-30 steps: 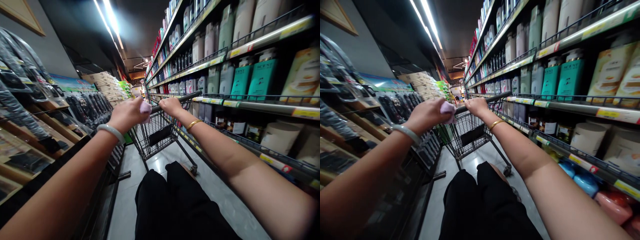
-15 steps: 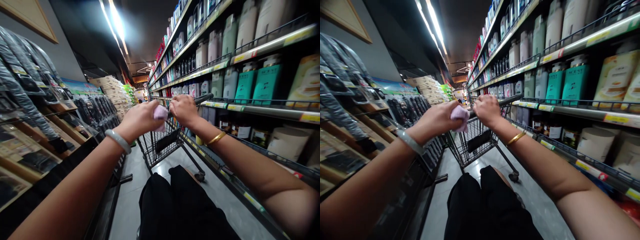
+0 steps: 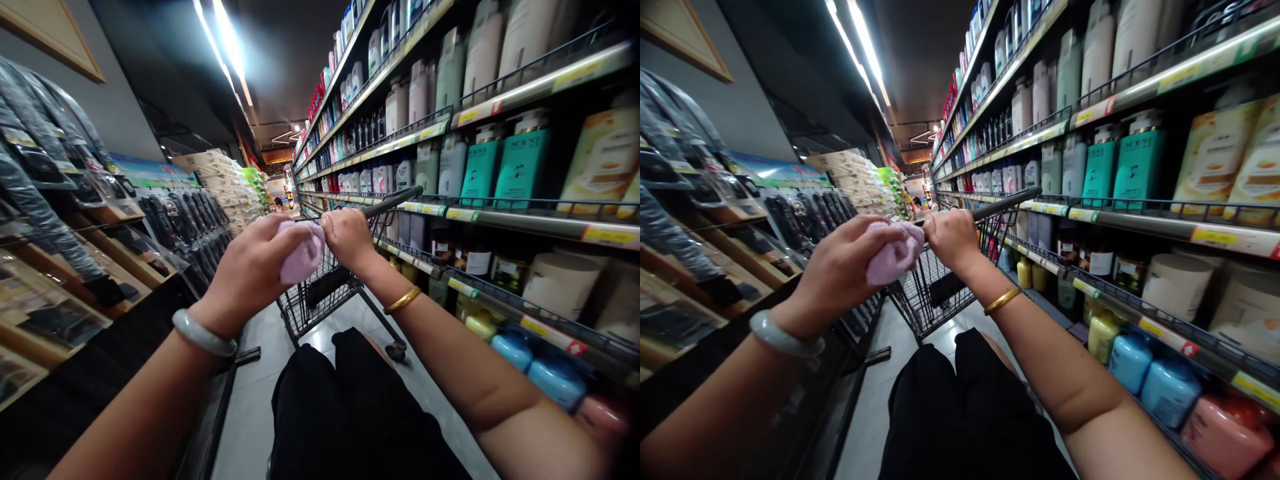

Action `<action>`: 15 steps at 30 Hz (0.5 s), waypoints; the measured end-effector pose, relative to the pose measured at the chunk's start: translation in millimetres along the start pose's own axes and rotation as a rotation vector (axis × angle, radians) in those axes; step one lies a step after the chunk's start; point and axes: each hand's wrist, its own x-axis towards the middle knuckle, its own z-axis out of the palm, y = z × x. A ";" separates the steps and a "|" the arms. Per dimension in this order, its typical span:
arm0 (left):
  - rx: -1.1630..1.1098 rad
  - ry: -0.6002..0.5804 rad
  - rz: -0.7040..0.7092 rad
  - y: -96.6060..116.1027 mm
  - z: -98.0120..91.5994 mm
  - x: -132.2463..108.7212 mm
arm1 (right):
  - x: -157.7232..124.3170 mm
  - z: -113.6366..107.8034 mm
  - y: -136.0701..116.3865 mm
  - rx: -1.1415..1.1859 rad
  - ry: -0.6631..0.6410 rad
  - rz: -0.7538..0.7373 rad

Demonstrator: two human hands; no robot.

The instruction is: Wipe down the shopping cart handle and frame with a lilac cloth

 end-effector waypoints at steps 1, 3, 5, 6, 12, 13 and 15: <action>0.035 0.063 0.007 2.1 4.9 -9.2 | -0.7 -0.2 -1.8 0.008 0.003 -0.002; 0.147 0.208 0.015 6.6 19.3 -24.8 | -1.8 -0.2 -6.1 0.023 0.012 -0.008; 0.240 0.317 0.013 13.6 36.7 -32.1 | -2.6 0.9 -10.5 0.033 0.035 -0.005; 0.278 0.373 -0.017 18.3 45.3 -31.5 | -2.8 1.8 -12.3 0.038 0.050 0.000; 0.322 0.565 -0.270 45.6 81.3 -0.2 | 0.0 8.8 -12.4 0.051 0.058 0.014; 0.322 0.574 -0.256 47.2 85.3 0.7 | 0.8 9.5 -11.4 0.050 0.048 0.009; 0.303 0.578 -0.182 47.4 92.5 -5.6 | 2.1 9.7 -10.5 0.054 0.037 -0.005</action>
